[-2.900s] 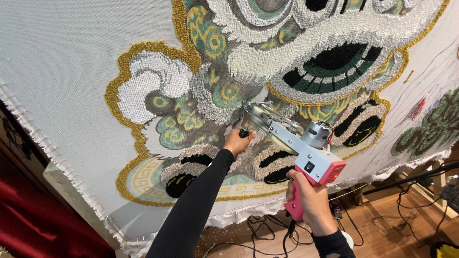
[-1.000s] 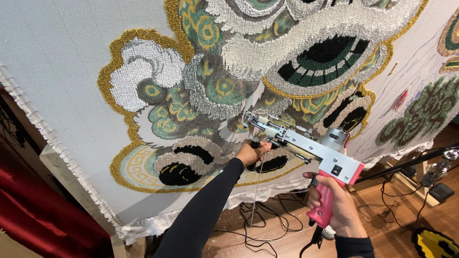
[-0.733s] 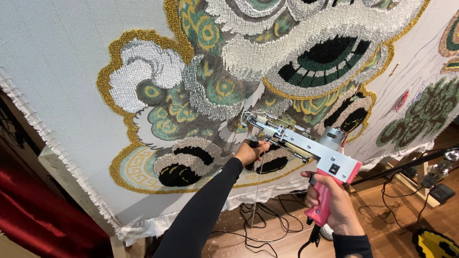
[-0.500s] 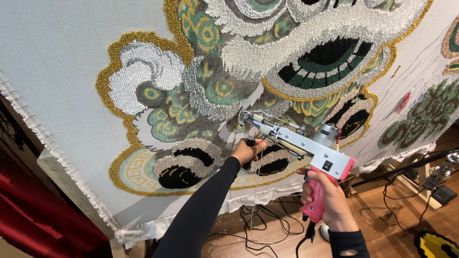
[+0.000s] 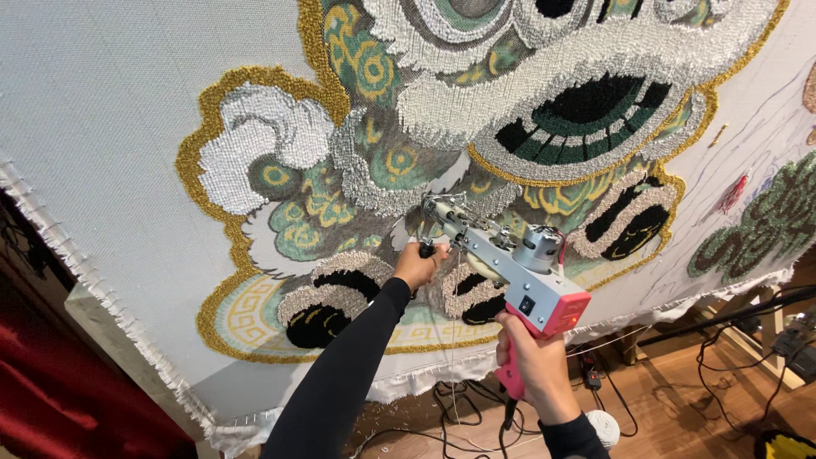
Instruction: The person uses a pink and silver electric tufting gun to apply yarn into a stretched canvas featuring a pre-drawn skull design. The operator holds the gun with both hands, guiding it along the contours of the artwork to create a textured, pile surface. The process involves repetitive pressing and moving of the tool across the fabric.
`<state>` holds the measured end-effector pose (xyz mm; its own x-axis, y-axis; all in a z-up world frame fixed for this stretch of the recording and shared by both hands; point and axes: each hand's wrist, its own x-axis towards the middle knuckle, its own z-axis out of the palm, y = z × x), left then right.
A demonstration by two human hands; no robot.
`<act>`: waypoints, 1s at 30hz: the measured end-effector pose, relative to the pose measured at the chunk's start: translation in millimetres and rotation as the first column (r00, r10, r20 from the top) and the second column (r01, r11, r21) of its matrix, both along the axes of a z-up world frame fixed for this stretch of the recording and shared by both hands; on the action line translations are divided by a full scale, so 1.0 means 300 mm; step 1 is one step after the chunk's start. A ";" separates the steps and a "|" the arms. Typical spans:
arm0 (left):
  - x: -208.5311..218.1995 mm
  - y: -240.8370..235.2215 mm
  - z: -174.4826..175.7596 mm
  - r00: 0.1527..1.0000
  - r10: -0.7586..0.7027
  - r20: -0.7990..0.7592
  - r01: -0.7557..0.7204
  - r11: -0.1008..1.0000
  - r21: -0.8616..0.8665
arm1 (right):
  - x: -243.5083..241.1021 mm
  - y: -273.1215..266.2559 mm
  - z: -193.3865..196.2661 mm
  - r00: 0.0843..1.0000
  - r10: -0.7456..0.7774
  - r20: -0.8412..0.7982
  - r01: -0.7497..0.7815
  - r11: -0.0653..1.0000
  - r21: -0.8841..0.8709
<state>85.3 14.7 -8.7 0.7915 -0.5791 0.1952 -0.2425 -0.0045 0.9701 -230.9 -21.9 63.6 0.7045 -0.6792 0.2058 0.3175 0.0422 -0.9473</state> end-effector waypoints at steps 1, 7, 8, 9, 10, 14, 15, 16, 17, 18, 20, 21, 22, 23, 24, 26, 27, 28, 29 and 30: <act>0.000 0.004 0.011 1.000 0.003 0.000 -0.003 1.000 0.003 | 0.004 0.003 0.001 1.000 -0.006 0.004 0.006 1.000 0.006; -0.038 0.050 0.104 0.997 0.024 0.073 -0.028 0.998 0.052 | 0.013 0.015 0.040 1.000 0.008 -0.027 -0.005 0.994 0.105; -0.040 0.048 0.114 0.997 0.031 0.071 -0.036 0.998 0.060 | 0.012 0.014 0.048 0.999 0.006 -0.034 -0.002 0.993 0.115; -0.039 0.045 0.121 0.997 0.038 0.069 -0.043 0.997 0.068 | 0.009 0.015 0.054 0.999 0.004 -0.035 -0.001 0.994 0.107; -0.034 0.041 0.127 0.997 0.045 0.068 -0.051 0.996 0.075 | 0.007 0.014 0.059 0.999 0.003 -0.034 0.000 0.995 0.098; -0.010 0.023 0.137 0.999 0.036 0.020 -0.037 0.997 0.062 | 0.009 0.010 0.075 1.000 -0.015 -0.019 0.017 0.994 0.108; -0.008 0.021 0.142 1.000 0.021 0.019 -0.022 0.999 0.048 | 0.008 0.011 0.078 1.000 -0.013 -0.022 0.016 0.994 0.109; -0.007 0.019 0.150 1.000 0.006 0.021 -0.007 0.999 0.032 | 0.009 0.010 0.083 1.000 -0.011 -0.022 0.014 0.994 0.109; -0.009 0.019 0.157 0.999 0.002 0.037 -0.002 1.000 0.015 | 0.009 0.009 0.089 1.000 -0.010 -0.023 0.012 0.994 0.108; -0.013 0.023 0.161 0.999 -0.002 0.051 0.002 1.000 -0.001 | 0.009 0.010 0.092 1.000 -0.005 -0.020 0.007 0.994 0.111; -0.021 0.029 0.176 0.998 0.006 0.059 -0.006 1.000 0.004 | 0.008 0.010 0.096 1.000 0.005 -0.013 -0.003 0.993 0.117; -0.023 0.028 0.188 0.998 0.017 0.053 -0.018 1.000 0.025 | 0.006 0.008 0.096 1.000 0.003 -0.017 -0.001 0.992 0.124; -0.026 0.026 0.197 0.998 0.027 0.049 -0.029 0.999 0.046 | 0.004 0.005 0.093 1.000 0.001 -0.018 0.002 0.992 0.130; -0.030 0.025 0.202 0.999 0.032 0.040 -0.034 0.997 0.068 | 0.001 0.001 0.089 1.000 -0.002 -0.020 0.004 0.991 0.136; -0.035 0.023 0.202 0.999 0.037 0.028 -0.040 0.995 0.090 | -0.004 -0.004 0.085 1.000 0.023 -0.009 -0.022 0.991 0.129; -0.048 0.015 0.196 0.999 -0.017 -0.028 0.019 0.998 0.060 | -0.019 -0.021 0.078 0.997 0.074 0.012 -0.075 0.991 0.114; -0.056 0.006 0.188 0.995 -0.079 -0.068 0.080 0.997 0.007 | -0.031 -0.033 0.076 0.996 0.086 0.005 -0.086 0.989 0.119; -0.068 -0.004 0.176 0.984 -0.143 -0.110 0.138 0.989 -0.048 | -0.046 -0.045 0.075 0.995 0.097 -0.005 -0.095 0.987 0.127; -0.080 -0.020 0.167 0.979 -0.168 -0.117 0.163 0.985 -0.055 | -0.064 -0.058 0.073 0.994 0.108 -0.016 -0.105 0.985 0.134; -0.093 -0.041 0.159 0.973 -0.196 -0.121 0.189 0.980 -0.063 | -0.087 -0.072 0.069 0.992 0.120 -0.023 -0.116 0.983 0.145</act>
<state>57.5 2.4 39.0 0.6864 -0.7148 0.1337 -0.1096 0.0800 0.9908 -257.0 -43.5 84.3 0.7860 -0.6118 0.0889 0.2721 0.2132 -0.9383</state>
